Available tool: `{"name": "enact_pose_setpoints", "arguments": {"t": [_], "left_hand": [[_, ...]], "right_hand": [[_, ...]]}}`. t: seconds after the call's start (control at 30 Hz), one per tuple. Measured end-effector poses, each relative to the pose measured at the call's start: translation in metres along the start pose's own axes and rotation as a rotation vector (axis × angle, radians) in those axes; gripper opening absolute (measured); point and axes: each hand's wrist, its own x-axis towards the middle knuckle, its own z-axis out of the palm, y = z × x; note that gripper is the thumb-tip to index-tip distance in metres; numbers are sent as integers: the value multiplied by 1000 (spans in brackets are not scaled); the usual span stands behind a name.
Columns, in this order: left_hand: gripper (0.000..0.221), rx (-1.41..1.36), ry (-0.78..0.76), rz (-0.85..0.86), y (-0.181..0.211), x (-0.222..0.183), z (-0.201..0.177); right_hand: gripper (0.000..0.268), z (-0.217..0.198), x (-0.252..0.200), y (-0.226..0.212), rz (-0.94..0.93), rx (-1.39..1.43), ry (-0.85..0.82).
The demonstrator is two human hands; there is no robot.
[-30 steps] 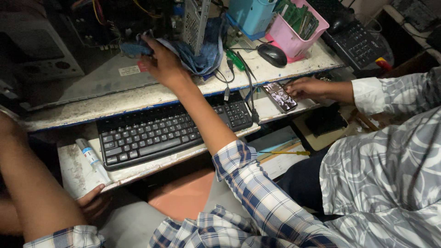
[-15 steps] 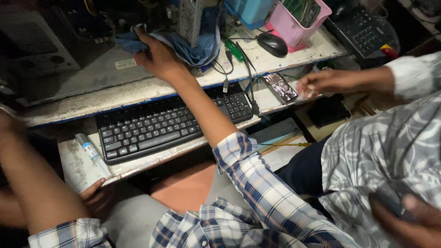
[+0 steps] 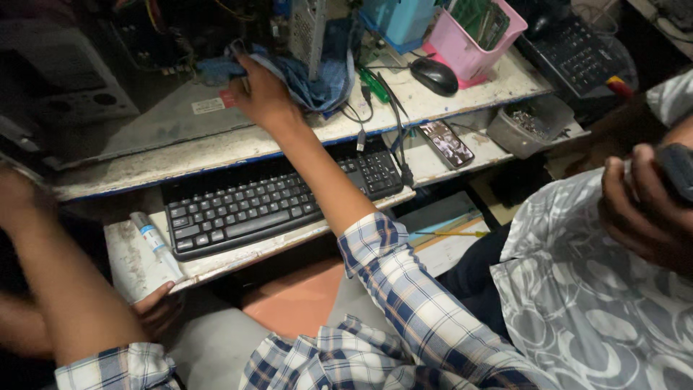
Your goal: The person cleans the interior of an open desktop computer case using a cloth. They wipe the bottom panel and various internal components while another person assists by holding the case steady.
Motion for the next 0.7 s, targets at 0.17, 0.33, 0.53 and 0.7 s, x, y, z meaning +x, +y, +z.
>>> {"name": "enact_pose_setpoints", "arguments": {"t": [0.17, 0.33, 0.53, 0.7], "left_hand": [[44, -8, 123, 209, 9, 8, 0], [35, -189, 169, 228, 32, 8, 5], [35, -129, 188, 188, 69, 5, 4], [37, -87, 215, 212, 75, 5, 5]], "right_hand": [[61, -3, 0, -2, -257, -29, 150], [57, -11, 0, -11, -28, -32, 47], [56, -15, -4, -22, -167, 8, 172], [55, -19, -4, -23, -191, -23, 209]]}}
